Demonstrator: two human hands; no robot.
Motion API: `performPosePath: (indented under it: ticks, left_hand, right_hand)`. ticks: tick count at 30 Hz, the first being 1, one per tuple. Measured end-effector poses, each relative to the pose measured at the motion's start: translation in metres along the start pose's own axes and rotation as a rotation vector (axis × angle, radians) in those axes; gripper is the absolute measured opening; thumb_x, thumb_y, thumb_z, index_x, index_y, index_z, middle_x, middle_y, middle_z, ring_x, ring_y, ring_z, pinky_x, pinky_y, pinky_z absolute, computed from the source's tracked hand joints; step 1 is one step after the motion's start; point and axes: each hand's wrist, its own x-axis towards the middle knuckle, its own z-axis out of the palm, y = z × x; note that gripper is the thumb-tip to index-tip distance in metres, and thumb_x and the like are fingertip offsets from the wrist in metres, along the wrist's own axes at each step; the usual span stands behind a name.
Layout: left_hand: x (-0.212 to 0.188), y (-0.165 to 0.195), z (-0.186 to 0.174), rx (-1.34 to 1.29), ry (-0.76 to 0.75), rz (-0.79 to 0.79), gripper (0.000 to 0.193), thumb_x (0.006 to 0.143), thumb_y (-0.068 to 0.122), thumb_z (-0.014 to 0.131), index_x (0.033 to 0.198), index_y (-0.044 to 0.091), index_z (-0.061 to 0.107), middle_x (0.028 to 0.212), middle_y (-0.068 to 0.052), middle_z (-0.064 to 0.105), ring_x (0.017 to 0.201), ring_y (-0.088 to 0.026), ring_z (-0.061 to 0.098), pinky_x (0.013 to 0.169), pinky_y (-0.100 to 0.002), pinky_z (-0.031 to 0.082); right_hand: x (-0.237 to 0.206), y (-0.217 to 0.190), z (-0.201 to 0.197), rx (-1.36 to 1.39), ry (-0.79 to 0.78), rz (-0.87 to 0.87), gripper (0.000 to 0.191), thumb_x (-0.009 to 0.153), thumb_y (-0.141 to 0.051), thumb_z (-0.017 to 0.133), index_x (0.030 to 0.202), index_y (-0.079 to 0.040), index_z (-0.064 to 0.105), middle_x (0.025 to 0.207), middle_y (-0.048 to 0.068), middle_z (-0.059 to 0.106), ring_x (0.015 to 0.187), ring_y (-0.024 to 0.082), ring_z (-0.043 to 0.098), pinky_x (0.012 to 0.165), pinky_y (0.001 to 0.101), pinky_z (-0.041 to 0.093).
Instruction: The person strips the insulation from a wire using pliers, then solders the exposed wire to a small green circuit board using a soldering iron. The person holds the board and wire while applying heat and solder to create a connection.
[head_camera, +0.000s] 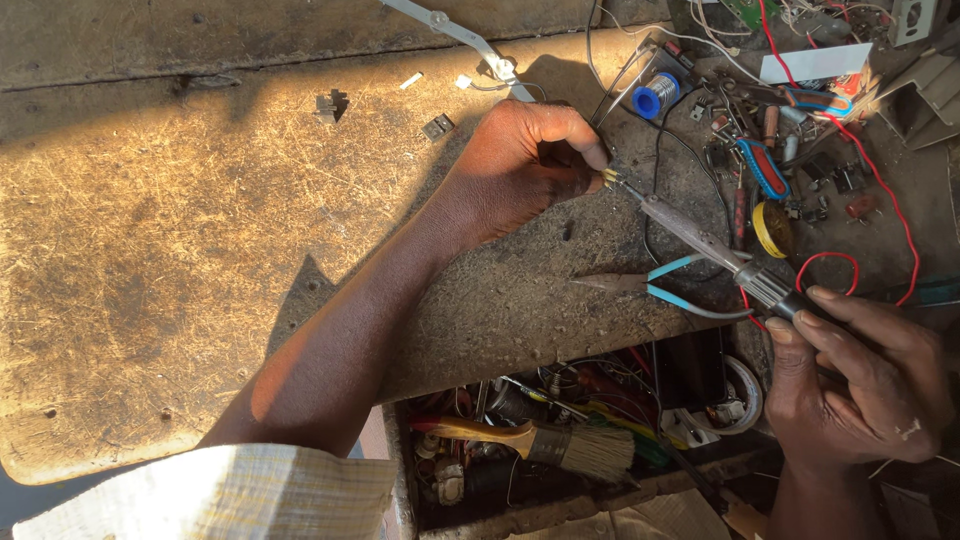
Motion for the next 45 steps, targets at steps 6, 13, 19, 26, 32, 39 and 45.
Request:
performPosePath:
  ticks: [6, 13, 19, 26, 32, 39, 45]
  left_hand:
    - [0.001, -0.002, 0.001, 0.016, 0.004, 0.014, 0.013, 0.091, 0.003, 0.08, 0.097, 0.011, 0.073, 0.099, 0.0, 0.075, 0.097, -0.01, 0.077, 0.086, -0.027, 0.068]
    - [-0.001, -0.002, 0.0, 0.054, -0.005, 0.016, 0.009, 0.093, 0.005, 0.08, 0.097, 0.011, 0.074, 0.098, -0.001, 0.075, 0.094, -0.011, 0.076, 0.083, -0.028, 0.067]
    - [-0.001, 0.0, 0.001, 0.029, -0.011, -0.045, 0.01, 0.091, 0.005, 0.08, 0.096, 0.011, 0.074, 0.097, -0.001, 0.075, 0.093, -0.011, 0.076, 0.082, -0.028, 0.067]
    - [-0.001, 0.009, 0.0, -0.052, -0.012, -0.112, 0.012, 0.089, 0.002, 0.078, 0.097, 0.01, 0.075, 0.098, -0.001, 0.077, 0.097, -0.011, 0.078, 0.086, -0.028, 0.067]
    - [-0.004, 0.015, 0.0, -0.054, 0.016, -0.102, 0.01, 0.092, 0.003, 0.079, 0.097, 0.01, 0.074, 0.102, -0.003, 0.077, 0.098, -0.012, 0.077, 0.09, -0.028, 0.067]
    - [-0.006, 0.024, -0.003, -0.12, 0.039, -0.138, 0.013, 0.096, 0.0, 0.076, 0.103, 0.011, 0.074, 0.104, -0.003, 0.078, 0.097, -0.011, 0.077, 0.088, -0.024, 0.066]
    - [-0.011, 0.04, 0.002, -0.172, 0.104, -0.216, 0.011, 0.095, -0.002, 0.078, 0.102, 0.006, 0.075, 0.097, -0.005, 0.077, 0.088, -0.009, 0.072, 0.076, -0.021, 0.061]
  right_hand:
    - [-0.002, 0.003, 0.001, 0.05, -0.014, -0.014, 0.026, 0.102, 0.001, 0.083, 0.122, 0.003, 0.066, 0.119, 0.025, 0.069, 0.103, 0.025, 0.074, 0.073, 0.0234, 0.063]
    - [-0.001, -0.003, 0.005, 0.038, 0.02, -0.043, 0.025, 0.104, 0.0, 0.084, 0.12, 0.002, 0.065, 0.119, 0.021, 0.069, 0.109, 0.027, 0.073, 0.085, 0.0292, 0.067]
    - [0.0, -0.009, 0.006, 0.034, 0.02, -0.009, 0.024, 0.103, 0.0, 0.085, 0.12, 0.0, 0.068, 0.12, 0.02, 0.07, 0.109, 0.026, 0.073, 0.087, 0.029, 0.066]
    - [0.006, -0.021, 0.006, 0.031, 0.045, 0.062, 0.018, 0.105, -0.001, 0.085, 0.113, 0.002, 0.069, 0.12, 0.018, 0.07, 0.109, 0.025, 0.074, 0.088, 0.0288, 0.065]
    - [0.005, -0.01, -0.007, -0.039, 0.03, 0.121, 0.019, 0.083, 0.003, 0.084, 0.097, 0.006, 0.071, 0.102, 0.026, 0.071, 0.076, 0.028, 0.071, 0.059, 0.0319, 0.056]
    - [-0.04, 0.043, -0.032, 0.401, 0.451, 0.792, 0.024, 0.118, -0.007, 0.071, 0.137, 0.006, 0.062, 0.11, 0.016, 0.07, 0.087, 0.016, 0.071, 0.078, 0.0252, 0.058]
    - [-0.063, 0.106, -0.068, 0.223, 0.507, 0.742, 0.029, 0.119, -0.001, 0.066, 0.143, 0.013, 0.059, 0.123, 0.02, 0.07, 0.096, 0.021, 0.074, 0.085, 0.033, 0.068]
